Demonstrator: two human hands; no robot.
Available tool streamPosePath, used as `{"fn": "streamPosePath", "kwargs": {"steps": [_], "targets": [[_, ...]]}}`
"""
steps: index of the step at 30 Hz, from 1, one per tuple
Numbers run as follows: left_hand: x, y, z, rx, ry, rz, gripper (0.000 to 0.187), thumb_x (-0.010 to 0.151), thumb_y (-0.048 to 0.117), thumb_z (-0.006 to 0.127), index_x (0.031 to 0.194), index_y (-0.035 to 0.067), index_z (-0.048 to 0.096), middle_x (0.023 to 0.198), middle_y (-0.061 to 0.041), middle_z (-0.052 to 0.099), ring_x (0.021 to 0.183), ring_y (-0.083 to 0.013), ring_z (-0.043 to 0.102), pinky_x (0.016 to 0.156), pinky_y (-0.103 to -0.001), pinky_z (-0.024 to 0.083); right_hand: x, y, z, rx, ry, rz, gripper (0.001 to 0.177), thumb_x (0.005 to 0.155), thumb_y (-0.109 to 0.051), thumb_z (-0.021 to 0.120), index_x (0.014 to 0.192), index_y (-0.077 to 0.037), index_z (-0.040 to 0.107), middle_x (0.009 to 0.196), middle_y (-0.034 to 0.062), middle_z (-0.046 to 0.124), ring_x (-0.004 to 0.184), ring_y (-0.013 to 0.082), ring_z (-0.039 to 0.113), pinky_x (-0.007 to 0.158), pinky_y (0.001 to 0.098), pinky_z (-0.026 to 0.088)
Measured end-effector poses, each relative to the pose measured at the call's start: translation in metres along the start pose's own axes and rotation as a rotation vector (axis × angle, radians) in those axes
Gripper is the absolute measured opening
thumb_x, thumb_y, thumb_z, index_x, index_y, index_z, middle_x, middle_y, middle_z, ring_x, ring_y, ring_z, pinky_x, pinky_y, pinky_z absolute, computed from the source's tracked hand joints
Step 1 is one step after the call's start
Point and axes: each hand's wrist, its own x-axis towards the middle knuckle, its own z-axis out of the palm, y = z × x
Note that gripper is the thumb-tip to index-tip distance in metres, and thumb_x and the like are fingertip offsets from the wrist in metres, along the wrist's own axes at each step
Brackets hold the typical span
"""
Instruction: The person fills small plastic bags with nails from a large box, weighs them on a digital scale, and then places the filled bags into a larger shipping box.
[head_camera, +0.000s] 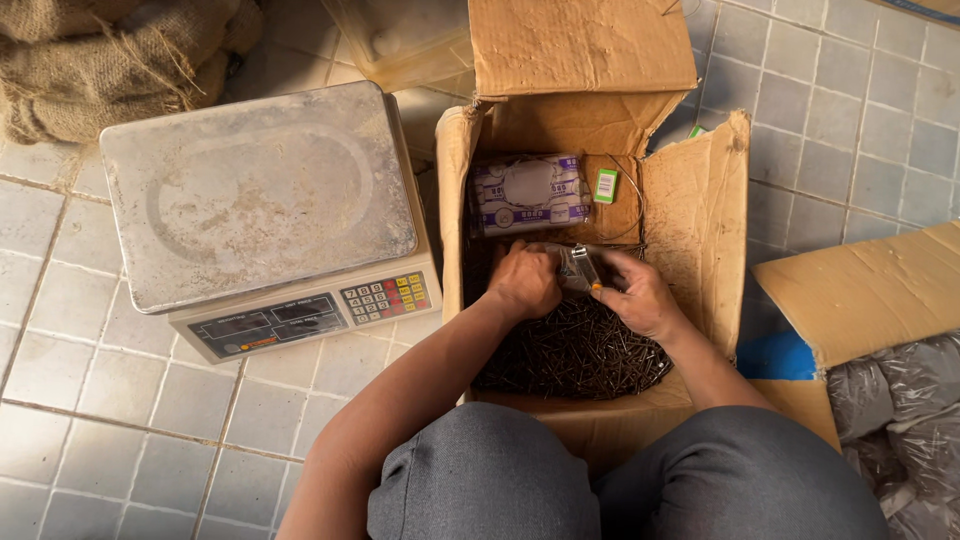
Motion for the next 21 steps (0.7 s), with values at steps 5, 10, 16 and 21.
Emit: {"fn": "streamPosePath", "kwargs": {"steps": [5,10,16,21], "targets": [[-0.008,0.002,-0.028,-0.085,-0.08,-0.028,0.024,0.068,0.026,0.043,0.081,0.017,0.062,0.079,-0.009,0.059,0.081,-0.0273,0.054,0.075,-0.041,0.036,0.002,0.044,-0.006,-0.191,-0.003,-0.064,0.036,0.062,0.007,0.06,0.096,-0.004,0.063,0.086,0.0099,0.059,0.081,0.0206,0.057,0.072,0.0327,0.051],[-0.006,-0.002,-0.034,-0.174,-0.105,-0.076,0.025,0.07,0.027,0.043,0.083,0.015,0.061,0.083,-0.008,0.058,0.086,-0.0279,0.052,0.072,-0.041,0.038,0.003,0.025,-0.015,-0.113,0.059,-0.129,0.027,0.063,-0.001,0.053,0.09,-0.005,0.053,0.068,0.007,0.049,0.065,0.021,0.05,0.065,0.0345,0.048],[0.002,-0.007,-0.031,-0.205,-0.12,-0.051,0.026,0.069,0.021,0.044,0.084,0.016,0.065,0.077,-0.008,0.062,0.081,-0.0256,0.058,0.082,-0.034,0.04,-0.007,-0.018,0.006,-0.826,-0.161,-0.374,0.015,0.073,-0.004,0.064,0.087,-0.008,0.058,0.092,0.0149,0.052,0.08,0.0295,0.06,0.073,0.0393,0.053],[0.005,-0.012,-0.029,-0.237,-0.127,-0.111,0.03,0.067,0.02,0.045,0.087,0.021,0.067,0.066,-0.005,0.061,0.072,-0.0258,0.061,0.072,-0.031,0.048,0.003,0.012,0.003,-0.889,-0.115,-0.522,0.005,0.081,-0.014,0.056,0.084,-0.01,0.056,0.078,0.0087,0.055,0.075,0.0258,0.06,0.067,0.0366,0.051]]}}
